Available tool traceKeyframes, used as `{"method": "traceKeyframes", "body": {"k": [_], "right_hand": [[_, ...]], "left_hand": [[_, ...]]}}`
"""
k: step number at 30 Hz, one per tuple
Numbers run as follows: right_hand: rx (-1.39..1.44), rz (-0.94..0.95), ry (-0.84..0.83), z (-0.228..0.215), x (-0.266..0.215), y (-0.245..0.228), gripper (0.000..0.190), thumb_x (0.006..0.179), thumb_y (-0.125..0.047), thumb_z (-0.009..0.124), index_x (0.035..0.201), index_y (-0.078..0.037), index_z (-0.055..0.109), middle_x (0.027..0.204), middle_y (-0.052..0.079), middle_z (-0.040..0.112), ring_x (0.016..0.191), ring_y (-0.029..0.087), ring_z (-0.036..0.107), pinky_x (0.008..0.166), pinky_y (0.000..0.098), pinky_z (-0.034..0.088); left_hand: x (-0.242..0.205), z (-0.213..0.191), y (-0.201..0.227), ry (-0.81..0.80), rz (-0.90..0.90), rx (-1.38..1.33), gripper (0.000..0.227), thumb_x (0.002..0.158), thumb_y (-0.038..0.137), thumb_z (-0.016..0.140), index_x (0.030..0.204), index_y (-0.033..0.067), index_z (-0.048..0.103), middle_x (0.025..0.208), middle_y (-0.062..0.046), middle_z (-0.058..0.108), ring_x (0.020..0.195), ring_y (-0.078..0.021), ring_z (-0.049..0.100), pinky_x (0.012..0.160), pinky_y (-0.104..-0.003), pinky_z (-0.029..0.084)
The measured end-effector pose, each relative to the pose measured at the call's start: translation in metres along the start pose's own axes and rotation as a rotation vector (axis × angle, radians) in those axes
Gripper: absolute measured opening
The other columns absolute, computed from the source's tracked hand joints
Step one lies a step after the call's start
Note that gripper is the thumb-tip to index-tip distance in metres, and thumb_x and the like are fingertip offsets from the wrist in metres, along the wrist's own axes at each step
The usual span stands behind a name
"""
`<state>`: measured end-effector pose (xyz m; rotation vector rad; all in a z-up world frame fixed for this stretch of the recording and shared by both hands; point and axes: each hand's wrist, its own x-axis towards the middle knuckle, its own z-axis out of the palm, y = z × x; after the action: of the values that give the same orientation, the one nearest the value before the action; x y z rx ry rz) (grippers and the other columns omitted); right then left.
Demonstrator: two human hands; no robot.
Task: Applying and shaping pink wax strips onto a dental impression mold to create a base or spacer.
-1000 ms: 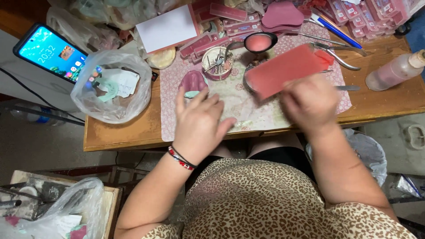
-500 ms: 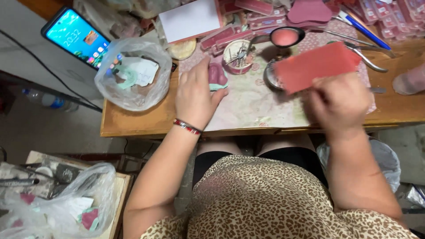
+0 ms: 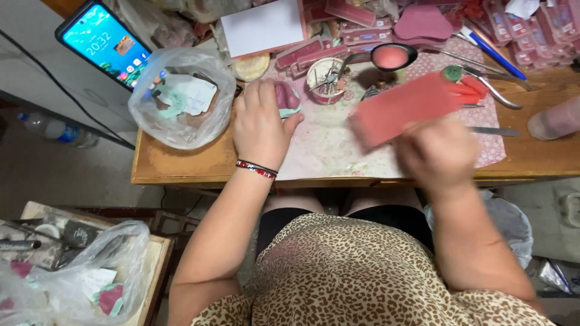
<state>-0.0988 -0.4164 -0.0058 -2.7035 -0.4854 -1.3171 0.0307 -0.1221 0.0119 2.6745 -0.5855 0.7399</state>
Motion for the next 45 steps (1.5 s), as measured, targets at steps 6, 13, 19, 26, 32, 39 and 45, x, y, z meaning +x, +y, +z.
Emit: {"method": "traceKeyframes", "body": {"k": [6,13,19,26,32,39,45], "right_hand": [[0.135,-0.073,0.043,-0.002,0.015,-0.020,0.025,0.103,-0.007,0.076,0.080,-0.005,0.066,0.081,0.014,0.070,0.065,0.028,0.060,0.057,0.0389,0.047],[-0.031,0.084,0.036,-0.008,-0.004,0.021,0.014,0.096,0.009,0.086,0.096,-0.002,0.078,0.097,0.014,0.078,0.083,0.029,0.067,0.072,0.0396,0.055],[0.139,-0.055,0.143,0.004,0.018,-0.048,0.022,0.091,-0.007,0.078,0.073,-0.016,0.069,0.073,0.002,0.065,0.065,0.023,0.065,0.066,0.0332,0.054],[-0.033,0.050,0.100,0.001,-0.025,0.055,0.014,0.096,-0.009,0.089,0.089,-0.012,0.077,0.088,0.004,0.071,0.078,0.026,0.070,0.074,0.0369,0.057],[0.046,-0.014,0.125,0.004,0.014,-0.025,0.015,0.090,-0.012,0.084,0.081,-0.018,0.073,0.077,0.003,0.065,0.069,0.024,0.066,0.071,0.0354,0.054],[-0.029,-0.053,0.115,0.001,0.003,0.001,0.021,0.091,-0.011,0.082,0.077,-0.018,0.068,0.074,0.002,0.063,0.068,0.024,0.064,0.070,0.0341,0.053],[-0.008,0.061,0.015,-0.013,-0.008,0.033,0.013,0.094,0.004,0.087,0.097,-0.001,0.076,0.096,0.016,0.074,0.080,0.030,0.066,0.070,0.0402,0.053]], "left_hand": [[-0.018,-0.042,0.007,-0.039,0.028,-0.113,0.072,0.080,0.033,0.093,0.135,0.0040,0.056,0.141,-0.020,0.058,0.129,-0.0401,0.053,0.106,-0.051,0.048],[-0.052,-0.062,0.002,-0.012,0.042,-0.232,0.055,0.090,0.030,0.082,0.131,0.0025,0.060,0.136,-0.019,0.061,0.124,-0.0388,0.055,0.103,-0.050,0.048],[-0.060,-0.054,0.010,-0.033,0.028,-0.341,0.060,0.082,0.029,0.090,0.132,0.0097,0.064,0.132,-0.012,0.063,0.124,-0.0378,0.057,0.105,-0.051,0.047],[-0.070,-0.065,-0.005,-0.035,-0.012,-0.366,0.056,0.081,0.024,0.090,0.128,0.0056,0.066,0.127,-0.015,0.066,0.119,-0.0397,0.060,0.102,-0.052,0.049],[-0.071,-0.065,0.001,-0.032,-0.007,-0.386,0.054,0.081,0.025,0.091,0.126,0.0065,0.067,0.125,-0.014,0.068,0.119,-0.0382,0.061,0.101,-0.051,0.050],[-0.075,-0.077,-0.004,-0.037,-0.029,-0.396,0.050,0.080,0.023,0.091,0.122,0.0054,0.070,0.122,-0.014,0.069,0.118,-0.0394,0.062,0.099,-0.052,0.051],[-0.087,-0.077,-0.019,-0.023,0.006,-0.308,0.042,0.092,0.035,0.077,0.120,0.0038,0.069,0.126,-0.013,0.071,0.119,-0.0332,0.062,0.105,-0.046,0.047]]}}
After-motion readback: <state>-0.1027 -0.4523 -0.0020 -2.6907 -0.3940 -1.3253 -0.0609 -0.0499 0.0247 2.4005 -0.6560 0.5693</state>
